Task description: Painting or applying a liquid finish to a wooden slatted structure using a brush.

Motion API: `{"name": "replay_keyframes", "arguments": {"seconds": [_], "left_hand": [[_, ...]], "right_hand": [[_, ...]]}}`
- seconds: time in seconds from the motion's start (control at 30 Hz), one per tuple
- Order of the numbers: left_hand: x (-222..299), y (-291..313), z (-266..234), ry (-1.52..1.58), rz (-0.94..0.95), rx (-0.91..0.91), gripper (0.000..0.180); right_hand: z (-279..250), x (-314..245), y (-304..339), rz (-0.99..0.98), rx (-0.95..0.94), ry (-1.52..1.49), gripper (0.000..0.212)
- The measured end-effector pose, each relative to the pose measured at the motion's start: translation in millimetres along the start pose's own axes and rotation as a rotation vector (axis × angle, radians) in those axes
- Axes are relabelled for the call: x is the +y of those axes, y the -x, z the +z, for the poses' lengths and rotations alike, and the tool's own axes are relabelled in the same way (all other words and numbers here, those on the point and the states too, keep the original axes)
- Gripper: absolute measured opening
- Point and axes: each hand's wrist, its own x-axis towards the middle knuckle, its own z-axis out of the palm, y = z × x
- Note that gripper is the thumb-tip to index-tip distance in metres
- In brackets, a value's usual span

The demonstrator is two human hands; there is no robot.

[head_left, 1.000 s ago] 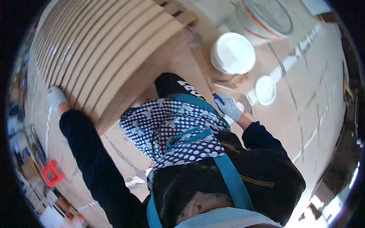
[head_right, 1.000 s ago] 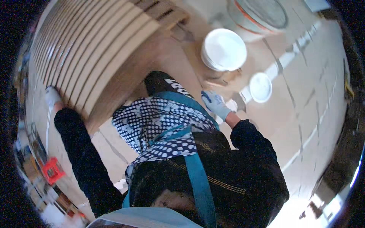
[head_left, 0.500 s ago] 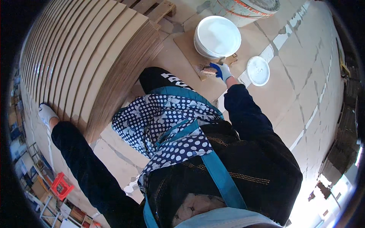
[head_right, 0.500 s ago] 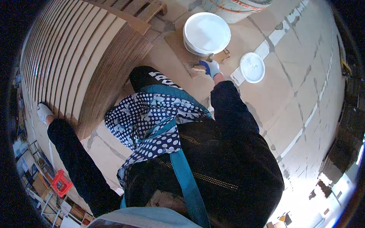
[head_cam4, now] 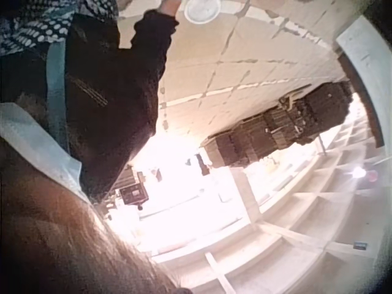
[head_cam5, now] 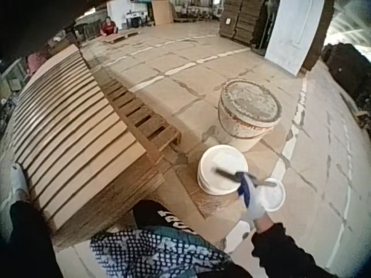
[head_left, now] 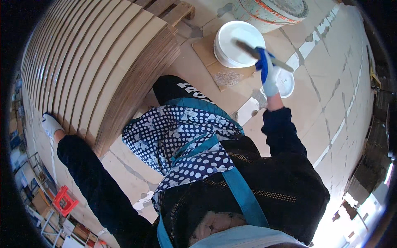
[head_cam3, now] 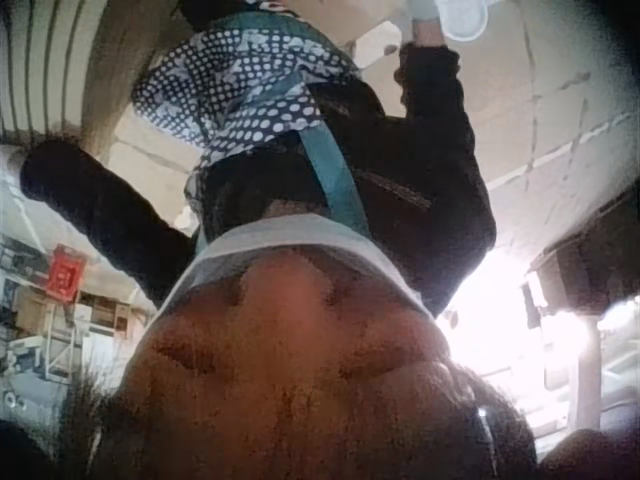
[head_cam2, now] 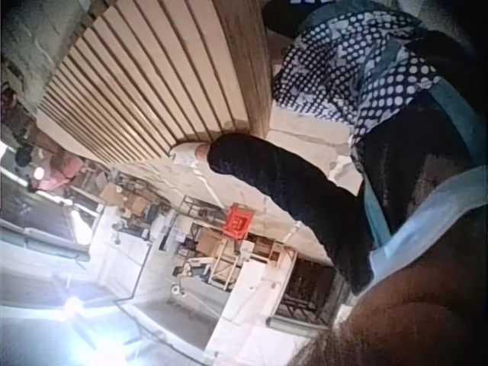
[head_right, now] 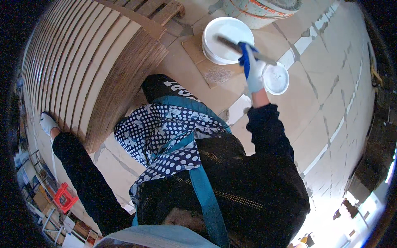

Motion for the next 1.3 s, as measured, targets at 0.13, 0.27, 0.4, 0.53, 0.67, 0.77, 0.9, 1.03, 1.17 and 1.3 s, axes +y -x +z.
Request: {"name": "replay_keyframes", "arguments": {"seconds": [0.13,0.27,0.4,0.53,0.67,0.77,0.9,1.03,1.17,1.3], "left_hand": [[-11.6,-7.4,-2.7,0.048,0.034,-0.023,0.051],[1.5,5.0,-0.6,0.008,0.029,-0.036,0.051],[3.3,4.3,-6.0,-0.054,0.077,0.014,0.051],[10.1,9.4,-10.0,-0.017,-0.008,-0.062,0.048],[18.4,19.1,-12.6,0.098,-0.037,-0.064,0.051],[16.5,14.9,-9.5,0.075,0.015,-0.049,0.052],[-0.4,5.8,-11.1,0.058,-0.01,-0.048,0.053],[23.3,12.7,1.8,0.034,-0.027,-0.041,0.054],[-2.3,-7.2,4.7,0.127,-0.04,-0.03,0.054],[-21.8,-16.6,6.2,0.163,-0.046,-0.023,0.054]], "right_hand": [[18.3,15.1,-59.0,0.049,0.174,0.259,0.028],[19.1,55.5,-86.4,-0.006,0.073,0.289,0.03],[13.7,108.2,-112.7,-0.219,0.021,0.601,0.027],[11.5,126.5,-118.6,-0.788,0.01,0.921,0.024],[3.5,123.3,-112.0,-0.385,0.06,0.662,0.025],[5.0,114.7,-104.3,-0.496,-0.011,0.944,0.023],[18.9,83.1,-91.3,-0.107,0.061,0.524,0.026],[-23.2,79.5,-96.8,0.118,0.124,-0.093,0.029],[-54.9,71.6,-104.7,0.27,-0.078,-0.616,0.027],[-49.8,55.1,-88.5,0.346,-0.284,-0.864,0.028]]}}
